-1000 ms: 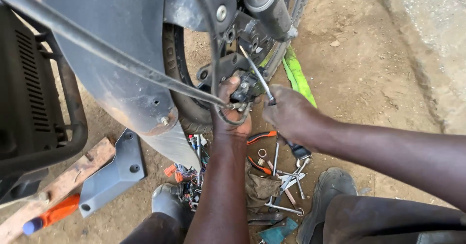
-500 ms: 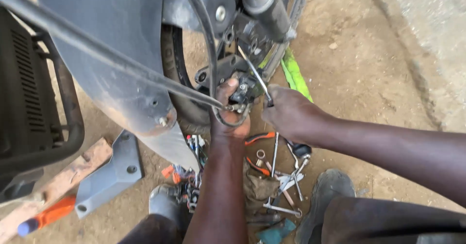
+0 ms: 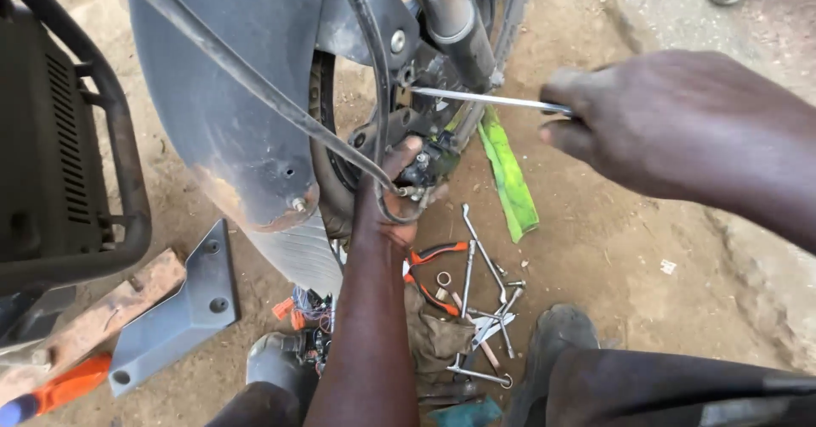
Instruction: Removing the front brake caliper from a motorcycle using various hand tools like wrenches and screwdrivers.
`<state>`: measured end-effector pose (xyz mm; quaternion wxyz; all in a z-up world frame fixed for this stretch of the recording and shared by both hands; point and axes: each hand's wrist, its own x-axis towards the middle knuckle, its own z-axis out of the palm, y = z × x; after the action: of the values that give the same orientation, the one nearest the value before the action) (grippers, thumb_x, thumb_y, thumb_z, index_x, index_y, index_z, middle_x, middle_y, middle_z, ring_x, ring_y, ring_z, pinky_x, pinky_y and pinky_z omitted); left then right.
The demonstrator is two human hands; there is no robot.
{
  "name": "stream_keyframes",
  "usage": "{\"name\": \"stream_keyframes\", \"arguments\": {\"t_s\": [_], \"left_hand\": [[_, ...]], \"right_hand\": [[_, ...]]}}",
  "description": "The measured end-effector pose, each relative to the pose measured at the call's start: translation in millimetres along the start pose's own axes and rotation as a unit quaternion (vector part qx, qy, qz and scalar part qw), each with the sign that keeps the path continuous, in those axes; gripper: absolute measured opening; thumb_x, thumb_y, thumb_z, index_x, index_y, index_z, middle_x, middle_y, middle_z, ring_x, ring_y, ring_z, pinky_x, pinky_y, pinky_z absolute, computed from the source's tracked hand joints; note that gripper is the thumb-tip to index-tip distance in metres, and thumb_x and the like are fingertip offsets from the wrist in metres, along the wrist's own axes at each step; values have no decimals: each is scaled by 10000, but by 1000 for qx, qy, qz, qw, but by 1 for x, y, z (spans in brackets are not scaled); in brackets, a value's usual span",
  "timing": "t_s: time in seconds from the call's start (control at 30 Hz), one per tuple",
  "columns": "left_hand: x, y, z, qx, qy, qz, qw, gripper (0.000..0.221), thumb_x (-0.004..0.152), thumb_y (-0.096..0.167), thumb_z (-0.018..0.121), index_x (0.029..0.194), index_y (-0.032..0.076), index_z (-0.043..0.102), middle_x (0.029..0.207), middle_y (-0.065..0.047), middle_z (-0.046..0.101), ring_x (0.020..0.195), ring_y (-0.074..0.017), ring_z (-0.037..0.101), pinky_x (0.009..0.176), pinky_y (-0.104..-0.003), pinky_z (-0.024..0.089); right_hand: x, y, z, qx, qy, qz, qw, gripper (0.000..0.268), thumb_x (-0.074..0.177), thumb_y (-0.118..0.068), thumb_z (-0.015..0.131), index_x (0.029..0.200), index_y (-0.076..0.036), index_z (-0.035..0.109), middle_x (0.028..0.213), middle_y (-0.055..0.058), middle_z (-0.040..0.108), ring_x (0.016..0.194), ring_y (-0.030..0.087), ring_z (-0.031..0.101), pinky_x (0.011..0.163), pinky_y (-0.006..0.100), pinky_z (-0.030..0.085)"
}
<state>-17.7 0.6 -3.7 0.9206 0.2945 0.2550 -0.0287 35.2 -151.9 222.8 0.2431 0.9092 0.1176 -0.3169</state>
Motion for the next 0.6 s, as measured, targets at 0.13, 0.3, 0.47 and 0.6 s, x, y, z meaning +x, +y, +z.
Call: {"name": "stream_keyframes", "arguments": {"t_s": [0.13,0.3,0.47,0.6], "left_hand": [[13,-13,-10,-29,44,2,999,433,767,186,765,1180,175,638,1126,-77,722,1019,-296,701,631,-459,601],[13,-17,-8,-40,34,56,997,449,752,161,767,1178,203,633,1076,-57,715,912,-285,706,534,-426,564],[31,-30,-21,-69,-5,68,995,324,775,138,774,1090,117,698,977,-51,745,827,-236,718,511,-385,563],[31,-31,-20,-124,-37,131,983,346,751,25,779,1079,113,712,1066,-64,749,1001,-266,725,860,-413,598]], "right_hand": [[10,5,9,-43,167,-69,983,321,1065,-512,406,1148,-273,603,937,92,738,860,407,743,738,522,553],[18,-2,8,-127,228,-64,963,399,1118,-502,380,924,-294,660,756,28,746,742,338,751,544,428,497],[43,-5,4,-113,236,-95,961,359,978,-219,436,673,-149,613,528,57,641,584,305,649,579,362,466],[52,-4,-18,-245,218,-62,943,578,1148,-562,288,878,-285,718,636,0,750,646,252,767,481,317,459]]}}
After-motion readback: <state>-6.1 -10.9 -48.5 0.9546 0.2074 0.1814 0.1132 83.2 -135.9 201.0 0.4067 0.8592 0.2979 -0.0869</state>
